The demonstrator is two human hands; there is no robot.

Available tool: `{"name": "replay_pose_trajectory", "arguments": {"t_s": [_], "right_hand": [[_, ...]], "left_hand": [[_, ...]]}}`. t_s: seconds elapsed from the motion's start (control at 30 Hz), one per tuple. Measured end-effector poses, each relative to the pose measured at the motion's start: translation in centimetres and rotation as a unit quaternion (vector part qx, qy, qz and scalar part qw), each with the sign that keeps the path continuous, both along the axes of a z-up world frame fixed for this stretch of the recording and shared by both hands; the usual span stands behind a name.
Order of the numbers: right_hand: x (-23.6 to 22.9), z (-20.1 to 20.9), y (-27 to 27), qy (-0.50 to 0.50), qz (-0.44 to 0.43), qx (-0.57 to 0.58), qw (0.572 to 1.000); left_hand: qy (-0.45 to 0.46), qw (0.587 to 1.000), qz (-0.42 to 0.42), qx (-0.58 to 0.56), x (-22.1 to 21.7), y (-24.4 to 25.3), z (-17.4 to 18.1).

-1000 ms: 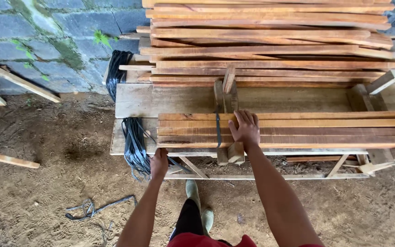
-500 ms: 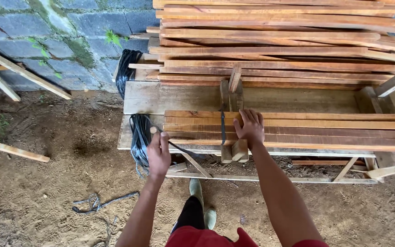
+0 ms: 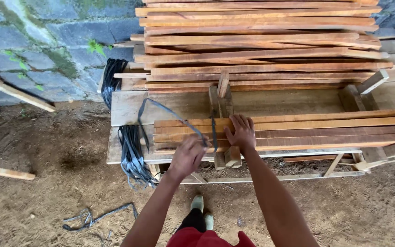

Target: Bundling several long wooden slats together using black plastic straps.

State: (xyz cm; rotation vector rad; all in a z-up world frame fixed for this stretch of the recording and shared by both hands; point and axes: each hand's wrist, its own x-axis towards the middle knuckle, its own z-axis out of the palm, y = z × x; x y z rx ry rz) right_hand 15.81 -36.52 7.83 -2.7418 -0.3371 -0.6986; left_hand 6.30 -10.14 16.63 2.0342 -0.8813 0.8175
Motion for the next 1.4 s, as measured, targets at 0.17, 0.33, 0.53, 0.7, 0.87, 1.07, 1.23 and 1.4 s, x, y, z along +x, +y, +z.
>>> {"name": "replay_pose_trajectory", "arguments": {"t_s": [0.17, 0.33, 0.53, 0.7, 0.87, 1.07, 1.23, 1.4], "right_hand": [[0.1, -0.7, 0.1, -0.055, -0.008, -0.015, 0.998], [-0.1, 0.6, 0.5, -0.044, -0.011, 0.003, 0.999], [-0.9, 2.1, 1.3, -0.011, -0.029, 0.008, 0.999], [-1.3, 2.3, 1.3, 0.017, -0.033, 0.010, 0.999], [-1.9, 4.6, 1.6, 0.070, -0.015, 0.059, 0.996], [-1.7, 10.0, -1.1, 0.311, 0.030, 0.444, 0.840], [-2.4, 13.5, -6.5, 0.425, 0.118, 0.588, 0.678], [-0.7, 12.3, -15.8, 0.436, 0.104, 0.605, 0.658]], "left_hand": [[0.057, 0.988, 0.118, 0.076, 3.6, -0.5, -3.2], [0.074, 0.964, 0.203, 0.153, 4.2, -1.5, -4.5], [0.031, 0.958, 0.232, 0.168, 3.9, -1.3, -3.6], [0.101, 0.960, 0.210, 0.157, 3.3, -1.4, -0.9], [0.183, 0.949, 0.226, 0.124, 4.3, -2.3, -1.5], [0.338, 0.919, 0.172, 0.106, 6.2, -7.6, 1.4], [0.297, 0.921, 0.176, 0.178, 6.1, -17.5, 5.0], [0.210, 0.939, 0.185, 0.199, 6.2, -26.6, 4.5]]}}
